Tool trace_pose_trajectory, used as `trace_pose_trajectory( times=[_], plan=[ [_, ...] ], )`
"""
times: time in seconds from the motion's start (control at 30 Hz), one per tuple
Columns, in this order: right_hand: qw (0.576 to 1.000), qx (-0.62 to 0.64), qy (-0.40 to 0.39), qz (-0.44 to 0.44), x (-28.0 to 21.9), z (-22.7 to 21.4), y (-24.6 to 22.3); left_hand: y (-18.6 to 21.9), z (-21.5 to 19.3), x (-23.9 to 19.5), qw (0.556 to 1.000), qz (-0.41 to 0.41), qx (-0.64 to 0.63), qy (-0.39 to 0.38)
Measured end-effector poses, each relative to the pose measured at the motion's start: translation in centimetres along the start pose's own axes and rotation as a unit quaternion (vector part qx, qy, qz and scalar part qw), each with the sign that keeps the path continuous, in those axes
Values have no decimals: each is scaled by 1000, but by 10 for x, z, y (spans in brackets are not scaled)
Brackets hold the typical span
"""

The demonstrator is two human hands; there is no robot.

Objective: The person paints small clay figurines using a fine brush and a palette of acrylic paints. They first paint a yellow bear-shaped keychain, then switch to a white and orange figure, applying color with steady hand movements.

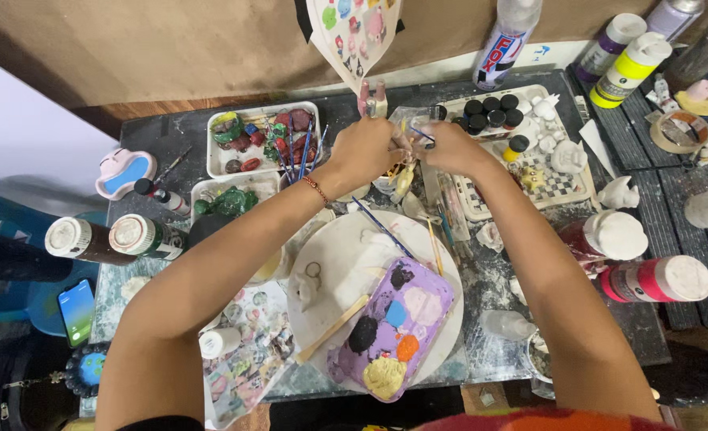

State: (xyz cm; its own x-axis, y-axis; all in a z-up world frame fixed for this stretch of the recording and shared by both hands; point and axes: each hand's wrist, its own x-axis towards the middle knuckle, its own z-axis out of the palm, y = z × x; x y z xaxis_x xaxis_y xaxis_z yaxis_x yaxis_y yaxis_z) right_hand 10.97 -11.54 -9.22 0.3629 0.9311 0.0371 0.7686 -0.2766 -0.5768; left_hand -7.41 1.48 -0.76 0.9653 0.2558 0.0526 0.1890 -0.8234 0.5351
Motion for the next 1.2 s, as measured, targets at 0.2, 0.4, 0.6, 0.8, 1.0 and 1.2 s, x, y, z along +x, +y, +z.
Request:
trace_pose_trajectory(
  times=[0.2,0.4,0.6,0.8,1.0,1.2],
  plan=[
    [999,-13,-31,25,-7,-6,-7,-7,0,-1,999,-32,-32,-18],
    [997,73,-17,33,-15,-10,-18,-5,1,-1,998,-54,-17,-18],
    [999,27,21,14,-17,-3,-20,-5,5,1,999,-40,-6,-20],
    [1000,-10,25,-2,-19,-14,-30,-6,12,0,999,-35,-22,-25],
    [995,-27,69,-61,-26,-41,-50,-7,18,2,1000,-14,-28,5],
    [993,-45,99,-44,-33,-73,-56,-3,24,8,996,-82,-13,27]
  ],
)
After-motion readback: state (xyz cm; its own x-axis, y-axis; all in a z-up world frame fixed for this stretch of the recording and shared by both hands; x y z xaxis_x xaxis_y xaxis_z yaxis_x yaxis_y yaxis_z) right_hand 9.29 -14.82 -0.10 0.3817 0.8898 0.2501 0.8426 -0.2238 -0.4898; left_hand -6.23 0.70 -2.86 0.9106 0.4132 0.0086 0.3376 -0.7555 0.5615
